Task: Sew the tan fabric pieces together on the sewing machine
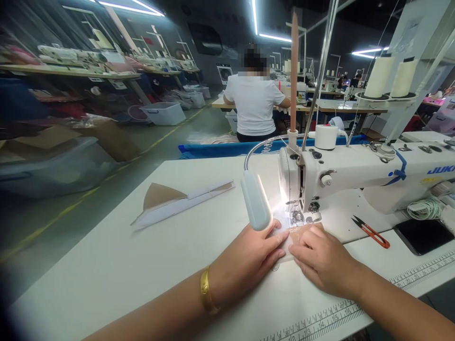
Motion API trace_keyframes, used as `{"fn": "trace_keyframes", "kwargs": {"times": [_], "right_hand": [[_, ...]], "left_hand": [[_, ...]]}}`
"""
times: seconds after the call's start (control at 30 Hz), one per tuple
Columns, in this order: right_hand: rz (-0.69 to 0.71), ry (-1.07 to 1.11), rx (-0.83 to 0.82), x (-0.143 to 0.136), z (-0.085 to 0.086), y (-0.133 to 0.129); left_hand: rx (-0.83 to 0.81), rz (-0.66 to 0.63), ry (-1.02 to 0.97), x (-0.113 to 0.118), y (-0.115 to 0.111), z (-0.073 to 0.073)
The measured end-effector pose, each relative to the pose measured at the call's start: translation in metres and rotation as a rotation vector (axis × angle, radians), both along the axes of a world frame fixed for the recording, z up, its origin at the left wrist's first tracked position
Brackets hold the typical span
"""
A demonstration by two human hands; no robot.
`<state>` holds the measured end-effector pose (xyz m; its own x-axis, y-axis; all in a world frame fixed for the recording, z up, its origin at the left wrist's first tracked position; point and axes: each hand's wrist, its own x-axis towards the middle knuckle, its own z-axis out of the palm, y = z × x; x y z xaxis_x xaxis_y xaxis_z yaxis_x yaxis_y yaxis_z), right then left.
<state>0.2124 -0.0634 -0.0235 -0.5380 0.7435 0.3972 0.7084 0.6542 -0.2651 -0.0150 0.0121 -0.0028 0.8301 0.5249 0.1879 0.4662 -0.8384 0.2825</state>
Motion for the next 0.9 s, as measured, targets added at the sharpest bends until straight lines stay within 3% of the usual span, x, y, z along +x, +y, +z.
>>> {"fn": "trace_keyframes", "kwargs": {"times": [0.5,0.9], "right_hand": [[-0.014,0.088,-0.012,-0.001,-0.005,0.002],[-0.165,0.041,-0.029,-0.006,-0.011,0.007]], "left_hand": [[-0.029,0.051,0.033,0.000,-0.002,-0.001],[0.070,0.021,-0.124,0.005,0.021,-0.002]]}}
